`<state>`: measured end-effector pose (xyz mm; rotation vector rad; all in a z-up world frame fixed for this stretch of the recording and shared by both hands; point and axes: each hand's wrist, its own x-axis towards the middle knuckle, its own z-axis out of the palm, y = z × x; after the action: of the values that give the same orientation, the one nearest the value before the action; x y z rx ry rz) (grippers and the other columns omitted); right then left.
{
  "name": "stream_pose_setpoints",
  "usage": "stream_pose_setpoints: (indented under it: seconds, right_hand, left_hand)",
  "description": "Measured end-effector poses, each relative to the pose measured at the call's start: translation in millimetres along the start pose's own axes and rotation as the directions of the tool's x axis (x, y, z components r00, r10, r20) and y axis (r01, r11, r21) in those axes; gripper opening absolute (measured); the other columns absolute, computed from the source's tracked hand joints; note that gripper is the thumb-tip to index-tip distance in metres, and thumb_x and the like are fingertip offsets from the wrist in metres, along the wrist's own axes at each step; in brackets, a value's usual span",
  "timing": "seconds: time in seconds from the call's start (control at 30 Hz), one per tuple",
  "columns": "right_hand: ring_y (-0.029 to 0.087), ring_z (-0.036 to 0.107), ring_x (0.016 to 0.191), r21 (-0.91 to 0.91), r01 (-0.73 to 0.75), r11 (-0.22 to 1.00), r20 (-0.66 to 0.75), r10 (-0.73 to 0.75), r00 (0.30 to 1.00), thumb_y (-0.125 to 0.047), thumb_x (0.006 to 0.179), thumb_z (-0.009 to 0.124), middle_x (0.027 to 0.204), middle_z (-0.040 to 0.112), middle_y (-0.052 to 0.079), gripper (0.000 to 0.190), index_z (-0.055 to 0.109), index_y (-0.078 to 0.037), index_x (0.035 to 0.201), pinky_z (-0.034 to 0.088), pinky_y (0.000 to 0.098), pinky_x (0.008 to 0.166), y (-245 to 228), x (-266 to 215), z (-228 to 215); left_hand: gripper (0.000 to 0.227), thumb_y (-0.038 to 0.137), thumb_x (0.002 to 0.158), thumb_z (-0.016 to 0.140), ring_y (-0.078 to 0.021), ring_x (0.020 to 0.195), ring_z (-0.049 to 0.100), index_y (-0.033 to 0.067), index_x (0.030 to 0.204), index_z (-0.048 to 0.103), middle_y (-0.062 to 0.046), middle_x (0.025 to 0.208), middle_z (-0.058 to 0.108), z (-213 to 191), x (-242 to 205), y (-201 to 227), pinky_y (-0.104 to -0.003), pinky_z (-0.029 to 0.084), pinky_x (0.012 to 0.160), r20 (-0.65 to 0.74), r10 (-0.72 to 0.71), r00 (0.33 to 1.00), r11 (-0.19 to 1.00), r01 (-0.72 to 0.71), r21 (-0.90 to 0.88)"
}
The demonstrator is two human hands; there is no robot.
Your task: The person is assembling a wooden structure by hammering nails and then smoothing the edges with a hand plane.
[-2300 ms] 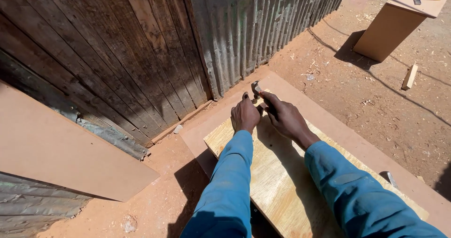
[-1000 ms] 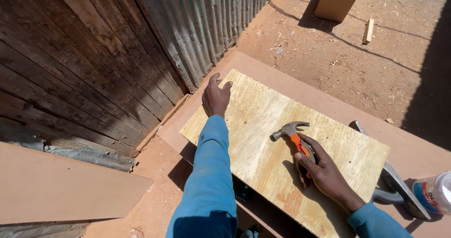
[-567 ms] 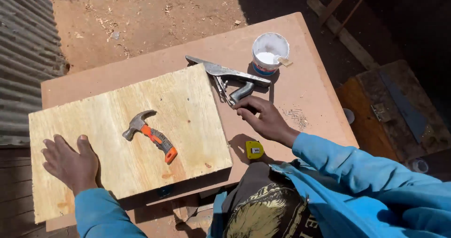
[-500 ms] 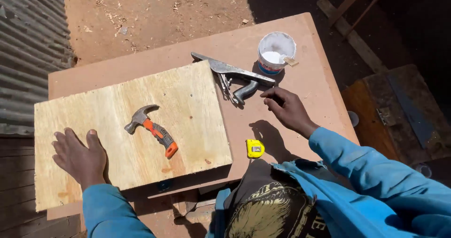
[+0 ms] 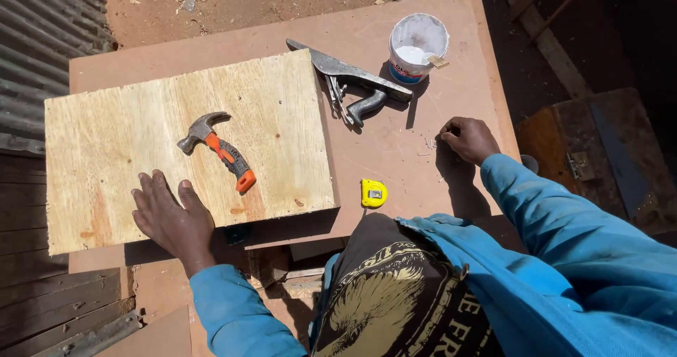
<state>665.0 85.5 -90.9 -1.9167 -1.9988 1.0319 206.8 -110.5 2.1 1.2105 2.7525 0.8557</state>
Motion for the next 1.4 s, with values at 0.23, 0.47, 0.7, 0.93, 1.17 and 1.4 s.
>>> stream_pose_setpoints:
  seconds: [0.23, 0.47, 0.7, 0.93, 1.17, 1.4]
  right_hand:
    - [0.038, 0.065, 0.098, -0.169, 0.014, 0.985, 0.078, -0.001, 0.997, -0.02, 0.089, 0.064, 0.098, 0.068, 0.02, 0.02, 0.068, -0.005, 0.101, 0.054, 0.0502, 0.083, -6.6, 9.5, 29.1]
    - [0.041, 0.069, 0.104, -0.456, 0.16, 0.875, 0.288, -0.025, 0.957, -0.028, 0.088, 0.056, 0.102, 0.074, 0.029, 0.045, 0.071, 0.008, 0.111, 0.055, 0.0503, 0.089, -31.7, 29.1, 38.0]
    - [0.044, 0.072, 0.083, -0.047, 0.172, 0.984, 0.171, -0.161, 0.972, -0.038, 0.079, 0.068, 0.067, 0.075, 0.023, 0.036, 0.074, -0.002, 0.081, 0.051, 0.052, 0.082, -19.2, 73.9, 66.2]
    - [0.033, 0.063, 0.061, 0.072, 0.094, 0.993, 0.128, -0.103, 0.986, -0.021, 0.08, 0.058, 0.061, 0.064, 0.021, 0.023, 0.058, 0.002, 0.081, 0.049, 0.039, 0.061, -149.2, -7.1, -1.9]
    - [0.02, 0.061, 0.055, 0.304, 0.172, 0.937, 0.019, -0.186, 0.982, -0.016, 0.078, 0.061, 0.063, 0.06, 0.011, 0.012, 0.063, -0.005, 0.079, 0.051, 0.0274, 0.048, -115.5, 25.5, 7.0]
    - [0.027, 0.063, 0.059, 0.145, 0.1, 0.984, 0.161, -0.123, 0.979, -0.016, 0.083, 0.06, 0.059, 0.06, 0.015, 0.017, 0.064, -0.002, 0.073, 0.051, 0.0356, 0.055, -78.7, 34.3, 73.3]
  left_hand:
    - [0.053, 0.04, 0.102, 0.045, -0.0371, 0.142, 0.019, 0.0063, 0.143, 0.043, -0.019, 0.152, 0.034, 2.8, -7.0, 0.7, -0.049, 0.004, 0.113, -0.038, 0.028, 0.999, 0.999, -0.027, 0.018]
    - [0.049, 0.037, 0.098, 0.047, -0.0339, 0.142, 0.024, 0.0086, 0.138, 0.046, -0.014, 0.15, 0.036, -12.6, -12.2, 7.2, -0.049, 0.007, 0.115, -0.128, -0.064, 0.99, 0.997, 0.059, -0.045]
    - [0.044, 0.028, 0.093, 0.054, -0.0343, 0.143, 0.02, 0.0025, 0.129, 0.053, -0.018, 0.147, 0.038, -19.5, -54.9, 35.4, -0.046, 0.005, 0.114, -0.068, -0.14, 0.988, 0.926, 0.106, -0.363]
    - [0.048, 0.036, 0.093, 0.055, -0.0352, 0.144, 0.016, 0.0065, 0.131, 0.053, -0.015, 0.15, 0.035, 5.2, -72.2, 48.1, -0.046, 0.004, 0.116, 0.072, -0.067, 0.995, 0.952, 0.085, -0.294]
    - [0.05, 0.044, 0.097, 0.049, -0.0349, 0.144, 0.014, 0.0105, 0.134, 0.05, -0.012, 0.152, 0.034, 6.0, -68.3, 39.8, -0.048, 0.002, 0.116, -0.047, -0.025, 0.999, 0.983, 0.016, -0.185]
    - [0.046, 0.043, 0.098, 0.048, -0.0336, 0.145, 0.012, 0.014, 0.134, 0.048, -0.01, 0.153, 0.032, 10.2, -71.9, 38.4, -0.049, 0.001, 0.116, -0.062, -0.019, 0.998, 0.986, 0.009, -0.168]
